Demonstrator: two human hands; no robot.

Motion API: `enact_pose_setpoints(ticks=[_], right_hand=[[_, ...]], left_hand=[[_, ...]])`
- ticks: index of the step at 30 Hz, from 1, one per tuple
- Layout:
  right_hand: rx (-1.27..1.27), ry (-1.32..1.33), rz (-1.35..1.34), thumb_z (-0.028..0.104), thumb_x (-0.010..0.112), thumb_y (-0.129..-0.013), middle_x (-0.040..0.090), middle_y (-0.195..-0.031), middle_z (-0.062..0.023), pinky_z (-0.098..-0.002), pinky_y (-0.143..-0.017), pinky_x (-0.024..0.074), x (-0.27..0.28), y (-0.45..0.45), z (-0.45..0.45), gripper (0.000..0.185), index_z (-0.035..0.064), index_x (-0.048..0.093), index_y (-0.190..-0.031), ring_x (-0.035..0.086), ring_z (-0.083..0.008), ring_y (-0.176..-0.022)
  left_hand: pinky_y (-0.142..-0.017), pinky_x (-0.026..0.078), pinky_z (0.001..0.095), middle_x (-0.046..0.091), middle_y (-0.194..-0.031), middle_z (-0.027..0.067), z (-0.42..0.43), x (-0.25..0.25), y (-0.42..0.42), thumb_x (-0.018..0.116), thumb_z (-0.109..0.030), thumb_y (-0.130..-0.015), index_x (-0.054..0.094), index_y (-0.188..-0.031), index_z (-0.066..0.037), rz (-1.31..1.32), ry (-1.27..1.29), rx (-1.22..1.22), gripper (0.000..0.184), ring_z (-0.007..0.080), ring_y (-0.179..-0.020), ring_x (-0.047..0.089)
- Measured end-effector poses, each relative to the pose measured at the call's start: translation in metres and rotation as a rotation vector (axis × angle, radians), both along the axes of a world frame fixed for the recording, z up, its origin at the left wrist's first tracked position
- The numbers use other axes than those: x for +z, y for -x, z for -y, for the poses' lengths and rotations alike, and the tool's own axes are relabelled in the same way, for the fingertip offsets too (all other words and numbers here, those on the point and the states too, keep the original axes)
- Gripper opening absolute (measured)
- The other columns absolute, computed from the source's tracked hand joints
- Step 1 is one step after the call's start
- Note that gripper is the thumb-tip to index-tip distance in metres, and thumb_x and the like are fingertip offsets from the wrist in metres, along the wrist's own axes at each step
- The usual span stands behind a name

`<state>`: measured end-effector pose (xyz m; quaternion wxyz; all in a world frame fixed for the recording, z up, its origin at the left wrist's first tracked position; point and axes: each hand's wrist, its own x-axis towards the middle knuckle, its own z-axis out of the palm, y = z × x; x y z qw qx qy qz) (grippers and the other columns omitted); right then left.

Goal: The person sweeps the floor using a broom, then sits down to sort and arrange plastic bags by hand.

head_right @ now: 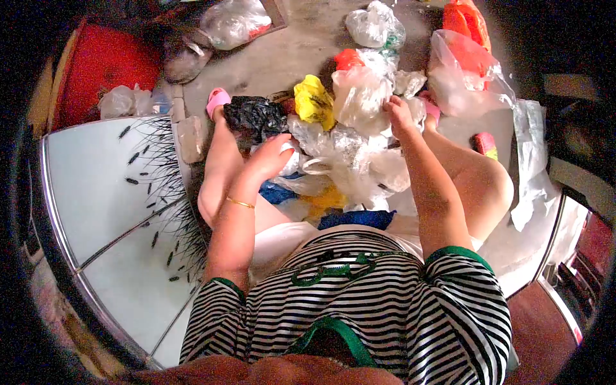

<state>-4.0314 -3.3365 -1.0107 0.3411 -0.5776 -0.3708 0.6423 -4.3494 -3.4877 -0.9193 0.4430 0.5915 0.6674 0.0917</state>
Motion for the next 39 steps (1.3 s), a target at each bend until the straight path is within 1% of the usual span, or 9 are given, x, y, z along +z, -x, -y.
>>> enact_pose_setpoints(ticks=[9, 12, 15, 16, 21, 30, 34, 35, 39], right_hand=[[0.170, 0.064, -0.450, -0.001, 0.043, -0.071, 0.057, -0.110, -0.0063, -0.0299, -0.085, 0.0440, 0.083, 0.039, 0.051, 0.048, 0.0014, 0.049, -0.118, 0.055, -0.0187, -0.099], [0.227, 0.057, -0.494, 0.001, 0.044, -0.075, 0.056, -0.112, -0.0049, -0.0278, -0.085, 0.0432, 0.106, 0.057, 0.067, 0.044, 0.0035, 0.049, -0.119, 0.054, -0.0166, -0.099], [0.151, 0.039, -0.374, 0.006, 0.050, -0.082, 0.058, -0.098, -0.0025, -0.0259, -0.076, 0.0445, 0.101, 0.042, 0.057, 0.028, 0.0066, 0.054, -0.110, 0.054, -0.0136, -0.088], [0.129, 0.056, -0.295, 0.008, 0.052, -0.083, 0.059, -0.094, -0.0016, -0.0253, -0.073, 0.0446, 0.106, 0.033, 0.051, 0.024, 0.0074, 0.056, -0.107, 0.054, -0.0126, -0.084], [-0.052, -0.109, -0.353, 0.010, 0.053, -0.083, 0.060, -0.096, -0.0044, -0.0263, -0.083, 0.0417, 0.088, -0.030, 0.019, 0.024, 0.0015, 0.056, -0.106, 0.054, -0.0139, -0.089], [-0.132, -0.044, -0.501, 0.011, 0.047, -0.085, 0.057, -0.106, -0.0106, -0.0350, -0.080, 0.0483, 0.123, -0.021, 0.031, 0.035, 0.0045, 0.046, -0.119, 0.058, -0.0211, -0.091], [-0.087, -0.064, -0.747, 0.006, 0.050, -0.079, 0.054, -0.116, -0.0133, -0.0381, -0.087, 0.0462, 0.122, -0.010, 0.038, 0.054, 0.0076, 0.037, -0.131, 0.055, -0.0248, -0.101], [-0.051, -0.010, -0.794, 0.004, 0.051, -0.075, 0.051, -0.120, -0.0132, -0.0389, -0.089, 0.0450, 0.121, -0.010, 0.040, 0.062, 0.0092, 0.033, -0.134, 0.054, -0.0253, -0.104], [-0.019, 0.034, -0.920, 0.000, 0.052, -0.070, 0.047, -0.126, -0.0120, -0.0413, -0.095, 0.0410, 0.135, 0.018, 0.057, 0.069, 0.0125, 0.032, -0.135, 0.048, -0.0265, -0.113]], left_hand=[[-0.108, 0.015, 0.0373, 0.009, -0.143, 0.0250, -0.015, 0.027, -0.049, 0.070, -0.019, -0.068, 0.008, -0.140, -0.007, 0.282, -0.383, -0.047, 0.096, 0.0340, -0.135, 0.007], [-0.102, 0.027, 0.0363, 0.035, -0.134, 0.0190, -0.015, 0.018, -0.062, 0.068, -0.013, -0.070, 0.030, -0.134, -0.006, 0.273, -0.582, 0.011, 0.075, 0.0305, -0.126, 0.032], [-0.084, 0.044, 0.0328, 0.057, -0.110, 0.0107, -0.017, 0.014, -0.051, 0.063, -0.009, -0.074, 0.049, -0.119, -0.004, 0.526, -0.275, 0.300, 0.048, 0.0231, -0.098, 0.056], [-0.064, 0.048, 0.0285, 0.063, -0.092, 0.0051, -0.017, 0.011, -0.047, 0.060, -0.013, -0.079, 0.056, -0.107, -0.003, 0.647, -0.213, 0.492, 0.030, 0.0157, -0.074, 0.060], [-0.049, 0.045, 0.0269, 0.063, -0.084, 0.0068, -0.014, 0.023, -0.005, 0.052, -0.033, -0.085, 0.060, -0.099, -0.003, 1.032, -0.148, 0.960, 0.034, 0.0163, -0.059, 0.058], [-0.057, 0.044, 0.0339, 0.061, -0.085, 0.0088, -0.007, 0.007, -0.011, 0.035, -0.049, -0.090, 0.051, -0.111, -0.007, 1.233, -0.016, 1.017, 0.050, 0.0223, -0.060, 0.056], [-0.082, 0.042, 0.0457, 0.049, -0.120, 0.0146, -0.006, 0.021, -0.018, 0.031, -0.051, -0.089, 0.039, -0.128, -0.010, 1.568, 0.078, 0.895, 0.057, 0.0319, -0.103, 0.052], [-0.092, 0.032, 0.0578, 0.036, -0.135, 0.0134, -0.003, 0.027, -0.019, 0.031, -0.049, -0.089, 0.032, -0.134, -0.013, 1.669, 0.119, 0.787, 0.058, 0.0364, -0.120, 0.037], [-0.090, 0.027, 0.0682, 0.035, -0.137, 0.0095, 0.000, 0.034, -0.042, 0.031, -0.045, -0.088, 0.033, -0.134, -0.014, 1.909, 0.216, 0.518, 0.056, 0.0368, -0.121, 0.035]])
